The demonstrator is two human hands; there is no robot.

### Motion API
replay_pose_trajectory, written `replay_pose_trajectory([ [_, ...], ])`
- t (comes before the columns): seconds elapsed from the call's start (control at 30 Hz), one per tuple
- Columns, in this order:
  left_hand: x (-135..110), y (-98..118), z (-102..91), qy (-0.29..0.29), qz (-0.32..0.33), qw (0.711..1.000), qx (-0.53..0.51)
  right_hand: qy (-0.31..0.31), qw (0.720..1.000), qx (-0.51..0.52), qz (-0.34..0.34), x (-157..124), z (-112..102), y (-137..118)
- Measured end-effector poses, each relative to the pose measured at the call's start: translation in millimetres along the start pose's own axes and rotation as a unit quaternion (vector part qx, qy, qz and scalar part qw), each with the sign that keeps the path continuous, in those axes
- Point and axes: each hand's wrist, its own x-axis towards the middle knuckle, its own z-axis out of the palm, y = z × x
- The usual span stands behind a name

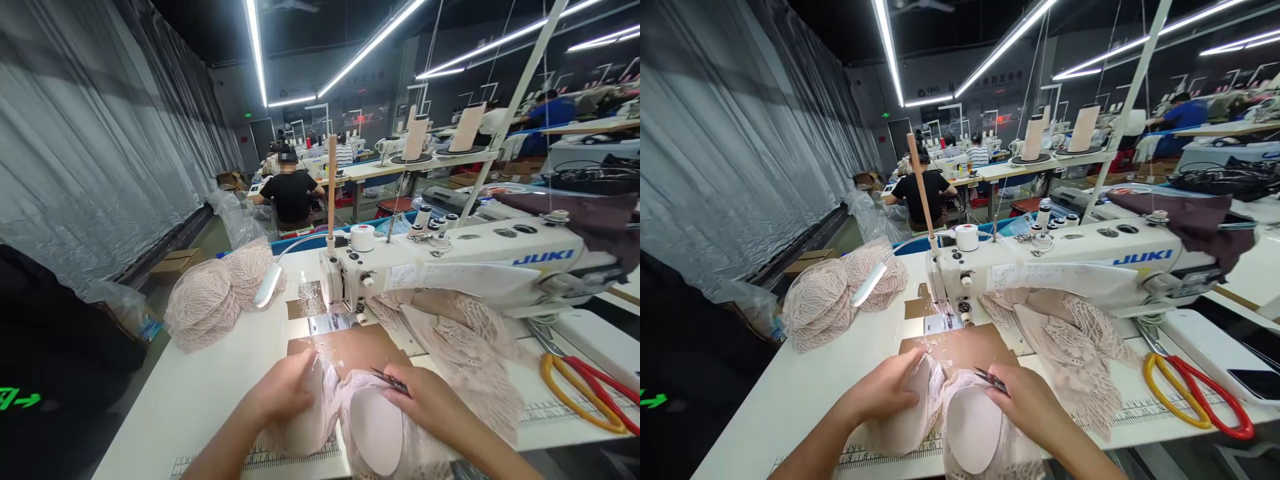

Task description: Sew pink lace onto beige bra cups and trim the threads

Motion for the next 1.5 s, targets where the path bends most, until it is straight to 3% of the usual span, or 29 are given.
replay_pose_trajectory([
  [0.07, -10, 0, 4.5, 0.040, -0.004, 0.999, 0.032, 0.025, 1.000, 0.001, -0.006, 2, -3, -3],
  [0.17, -26, -16, 11.2, 0.142, -0.027, 0.985, 0.097, 0.054, 0.997, 0.035, -0.035, 10, -11, -11],
  [0.27, -45, -42, 16.7, 0.208, -0.060, 0.963, 0.160, 0.010, 0.995, 0.088, -0.039, 22, -16, -28],
  [0.37, -65, -63, 18.4, 0.225, -0.083, 0.959, 0.148, -0.056, 0.985, 0.155, -0.052, 35, -13, -55],
  [0.53, -96, -81, 10.2, 0.208, -0.133, 0.962, 0.116, -0.166, 0.936, 0.284, -0.120, 63, 1, -107],
  [0.63, -111, -93, -3.3, 0.202, -0.149, 0.961, 0.119, -0.138, 0.941, 0.254, -0.177, 86, 15, -135],
  [0.7, -119, -102, -21.3, 0.239, -0.158, 0.948, 0.140, -0.071, 0.935, 0.242, -0.248, 108, 25, -154],
  [0.77, -124, -110, -50.4, 0.330, -0.152, 0.915, 0.175, 0.011, 0.905, 0.246, -0.347, 134, 31, -174],
  [0.83, -122, -115, -89.9, 0.458, -0.095, 0.859, 0.207, 0.112, 0.866, 0.245, -0.422, 163, 29, -194],
  [0.9, -113, -119, -133.8, 0.572, -0.011, 0.786, 0.236, 0.189, 0.832, 0.215, -0.476, 191, 22, -213],
  [0.97, -94, -123, -171.3, 0.634, 0.040, 0.731, 0.248, 0.222, 0.826, 0.185, -0.484, 216, 13, -224],
  [1.0, -83, -126, -184.5, 0.638, 0.053, 0.728, 0.246, 0.228, 0.829, 0.179, -0.478, 228, 10, -227],
  [1.03, -70, -130, -192.9, 0.625, 0.053, 0.741, 0.240, 0.229, 0.836, 0.176, -0.466, 238, 9, -226],
  [1.1, -44, -141, -194.8, 0.541, 0.031, 0.812, 0.218, 0.226, 0.854, 0.173, -0.435, 255, 14, -218],
  [1.2, -13, -158, -172.8, 0.445, 0.027, 0.871, 0.206, 0.209, 0.885, 0.164, -0.381, 273, 32, -194],
  [1.33, 2, -171, -148.8, 0.411, 0.021, 0.891, 0.192, 0.188, 0.906, 0.155, -0.345, 282, 50, -165],
  [1.5, -1, -170, -152.6, 0.420, 0.016, 0.890, 0.176, 0.173, 0.911, 0.148, -0.344, 257, 49, -152],
])
